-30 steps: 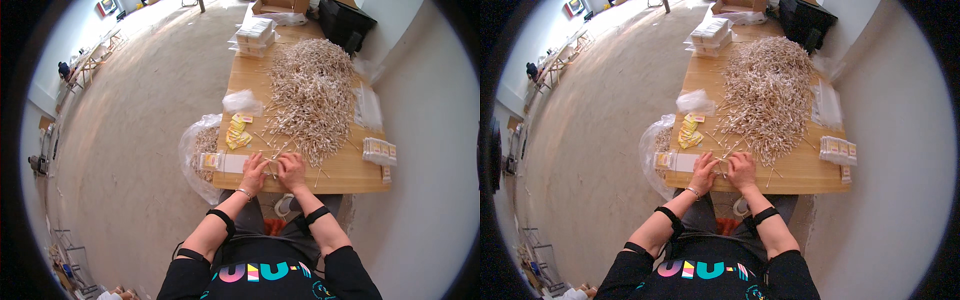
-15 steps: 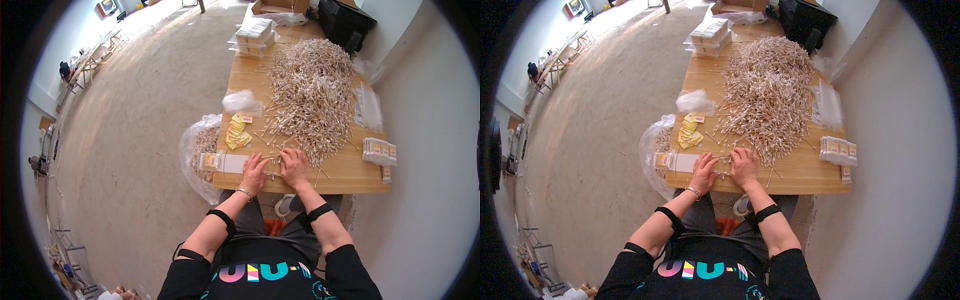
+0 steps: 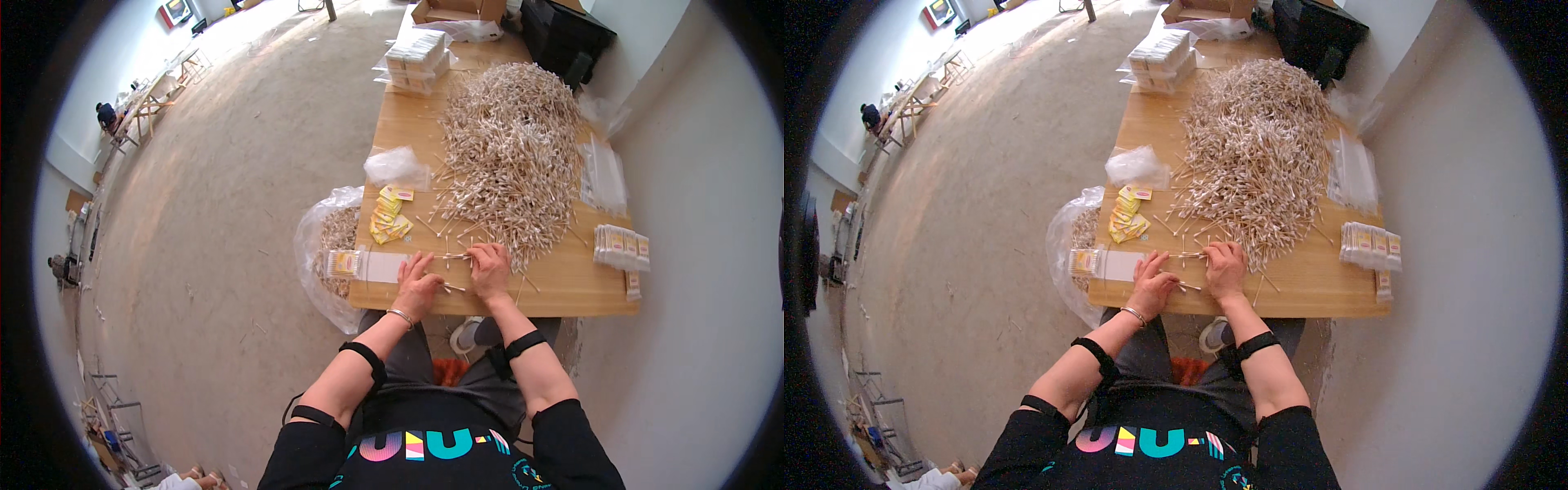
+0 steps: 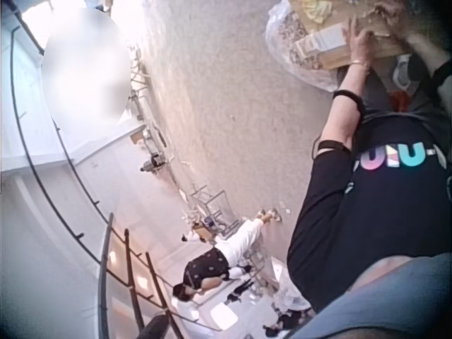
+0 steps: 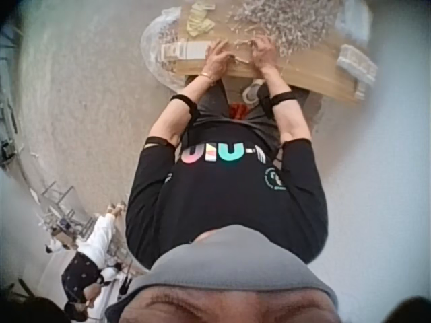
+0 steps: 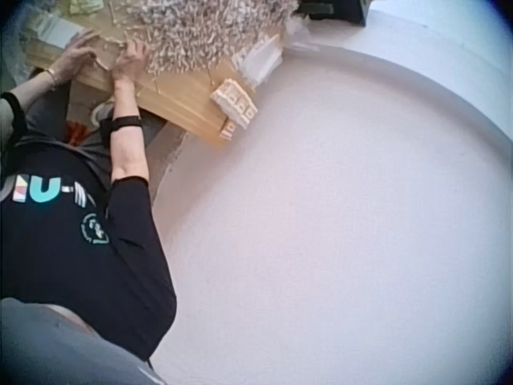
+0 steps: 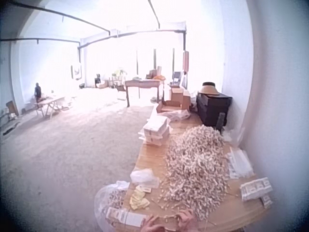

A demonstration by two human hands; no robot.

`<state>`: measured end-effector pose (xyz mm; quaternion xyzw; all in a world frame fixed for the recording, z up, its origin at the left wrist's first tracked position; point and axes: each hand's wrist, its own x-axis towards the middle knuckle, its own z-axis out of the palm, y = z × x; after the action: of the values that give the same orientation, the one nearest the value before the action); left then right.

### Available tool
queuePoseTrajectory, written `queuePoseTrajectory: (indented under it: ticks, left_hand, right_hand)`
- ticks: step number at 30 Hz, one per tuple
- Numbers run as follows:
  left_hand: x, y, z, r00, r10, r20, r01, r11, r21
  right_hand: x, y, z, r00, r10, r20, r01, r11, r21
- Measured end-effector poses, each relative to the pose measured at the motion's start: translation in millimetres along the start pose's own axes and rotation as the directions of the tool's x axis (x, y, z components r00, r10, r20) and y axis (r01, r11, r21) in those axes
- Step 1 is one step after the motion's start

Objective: Counting and packaging bundles of cotton swabs into plastic bags.

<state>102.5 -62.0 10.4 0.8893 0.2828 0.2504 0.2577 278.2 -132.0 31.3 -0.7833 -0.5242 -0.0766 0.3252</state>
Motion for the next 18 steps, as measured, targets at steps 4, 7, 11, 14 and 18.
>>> queuePoseTrajectory:
  ticks: [4, 7, 11, 14, 18]
  left_hand:
    - [0.1, -1.7, 0.0, 0.998, 0.003, -0.063, -0.007, 0.998, -0.059]
    - [-0.5, -4.9, 1.6, 0.997, -0.019, -0.069, 0.012, 0.995, -0.1]
    - [-1.0, -4.1, -1.0, 0.998, -0.022, -0.064, 0.015, 0.994, -0.104]
    - [0.1, -1.7, -3.0, 0.999, -0.024, -0.045, 0.019, 0.993, -0.116]
    - [4.9, 9.5, -6.1, 0.986, -0.097, -0.139, 0.072, 0.982, -0.175]
  right_hand:
    - [0.1, -8.0, 1.1, 0.999, -0.022, 0.044, 0.021, 0.999, 0.04]
    - [-2.0, -25.7, 6.5, 0.997, -0.064, 0.047, 0.061, 0.996, 0.063]
    - [-4.6, -40.5, 9.9, 0.997, -0.042, 0.064, 0.038, 0.997, 0.063]
    - [-6.5, -37.0, 12.8, 0.989, -0.083, 0.125, 0.073, 0.994, 0.085]
    - [-11.4, -29.6, 13.2, 0.958, -0.138, 0.251, 0.095, 0.98, 0.175]
